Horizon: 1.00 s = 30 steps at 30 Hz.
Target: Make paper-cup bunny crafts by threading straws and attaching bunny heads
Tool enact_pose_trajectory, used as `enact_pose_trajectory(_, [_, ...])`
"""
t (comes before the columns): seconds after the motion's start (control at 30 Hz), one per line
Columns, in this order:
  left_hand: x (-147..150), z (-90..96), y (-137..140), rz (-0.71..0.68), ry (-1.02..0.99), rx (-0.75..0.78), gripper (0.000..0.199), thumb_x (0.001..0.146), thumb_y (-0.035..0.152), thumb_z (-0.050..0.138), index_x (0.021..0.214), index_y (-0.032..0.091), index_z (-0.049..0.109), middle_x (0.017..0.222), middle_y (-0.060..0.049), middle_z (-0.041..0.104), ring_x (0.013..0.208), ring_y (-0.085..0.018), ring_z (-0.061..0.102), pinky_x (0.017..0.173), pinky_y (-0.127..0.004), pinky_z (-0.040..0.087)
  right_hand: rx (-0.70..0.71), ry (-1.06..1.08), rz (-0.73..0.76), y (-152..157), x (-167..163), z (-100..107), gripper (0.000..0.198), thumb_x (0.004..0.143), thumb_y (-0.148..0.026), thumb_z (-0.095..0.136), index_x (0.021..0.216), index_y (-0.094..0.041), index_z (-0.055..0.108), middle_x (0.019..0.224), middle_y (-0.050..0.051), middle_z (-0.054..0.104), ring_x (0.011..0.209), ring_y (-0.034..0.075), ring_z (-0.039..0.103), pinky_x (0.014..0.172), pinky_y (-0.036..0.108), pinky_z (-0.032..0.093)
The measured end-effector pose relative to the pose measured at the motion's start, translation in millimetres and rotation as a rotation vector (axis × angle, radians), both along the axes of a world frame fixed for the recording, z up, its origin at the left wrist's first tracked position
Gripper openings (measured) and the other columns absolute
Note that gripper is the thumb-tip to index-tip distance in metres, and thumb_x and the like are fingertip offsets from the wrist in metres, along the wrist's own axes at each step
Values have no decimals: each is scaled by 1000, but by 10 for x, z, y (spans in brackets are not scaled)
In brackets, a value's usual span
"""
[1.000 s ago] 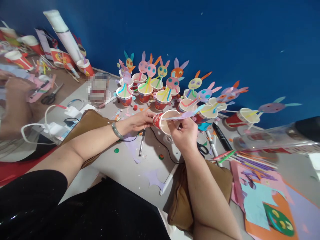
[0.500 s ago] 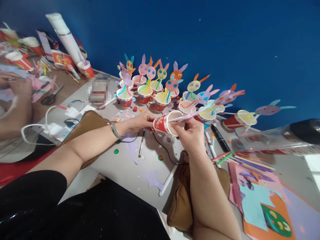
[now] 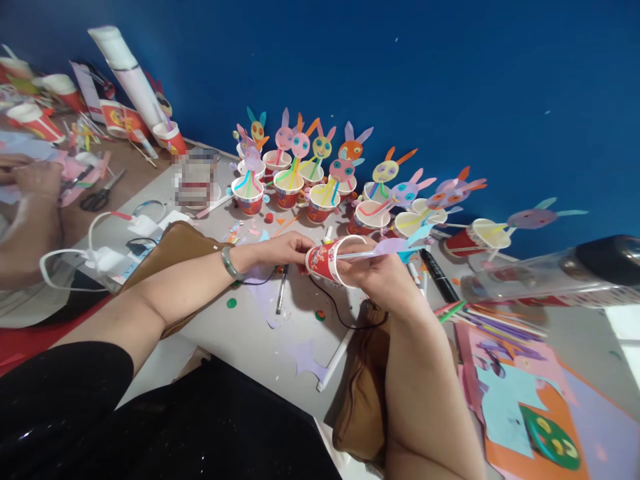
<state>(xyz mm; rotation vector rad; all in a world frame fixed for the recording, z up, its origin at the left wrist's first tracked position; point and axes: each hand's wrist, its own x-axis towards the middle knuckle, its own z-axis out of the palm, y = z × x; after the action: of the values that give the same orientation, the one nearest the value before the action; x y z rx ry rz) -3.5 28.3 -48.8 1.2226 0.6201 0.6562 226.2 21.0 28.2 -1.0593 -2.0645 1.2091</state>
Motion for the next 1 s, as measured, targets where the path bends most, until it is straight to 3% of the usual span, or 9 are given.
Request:
enact_pose_trajectory(0.1, [13,0,-16,-10,5,6,37,72,42,91,82,11,73,73,-2,72,62,-7,64,64,-22,51,-29,-28,-22,18,27,-35,23,77,-39,78,88,-19,80,117,14,77,107,31,71,90,40,56])
enact_pose_trajectory(0.2, [18,15,-23,-4,5,-1,38,72,42,92,82,11,73,72,-1,72,62,-7,64,64,-22,51,-41,18,-35,12,-2,-22,23,75,-43,79,80,-20,80,113,14,78,106,32,72,92,42,56])
enact_pose_trajectory(0.53, [1,58,-16,0,4,-17,32,72,35,90,86,10,74,74,-2,73,63,-8,66,64,-22,53,-243,268,-168,-53,-108,-25,18,60,-34,90,69,-24,79,100,5,80,84,22,72,76,33,57])
enact_pose_trajectory(0.63, [9,63,-26,17,-7,-25,29,73,31,88,86,11,73,75,-1,73,63,-8,66,65,-22,53,-312,296,-234,-36,-129,-37,21,53,-32,92,65,-23,77,91,5,80,71,21,69,65,33,55])
enact_pose_trajectory(0.73, [21,54,-31,33,-12,-46,27,73,29,88,86,11,73,76,-1,74,62,-8,66,65,-23,54,-360,298,-285,-21,-157,-34,22,50,-29,92,64,-22,76,88,6,80,77,25,72,66,34,55])
enact_pose_trajectory(0.83, [31,38,-31,45,-9,-81,27,72,28,88,88,11,73,76,-1,74,63,-8,67,65,-23,55,-363,311,-329,-10,-179,-44,21,50,-31,90,62,-22,75,101,9,81,89,29,74,70,36,57])
enact_pose_trajectory(1.0, [41,17,-40,51,-8,-93,26,73,26,88,87,11,73,75,-1,74,62,-8,67,65,-23,55,-441,314,-331,14,-157,-73,22,50,-30,89,64,-21,76,105,11,81,83,29,75,65,36,56])
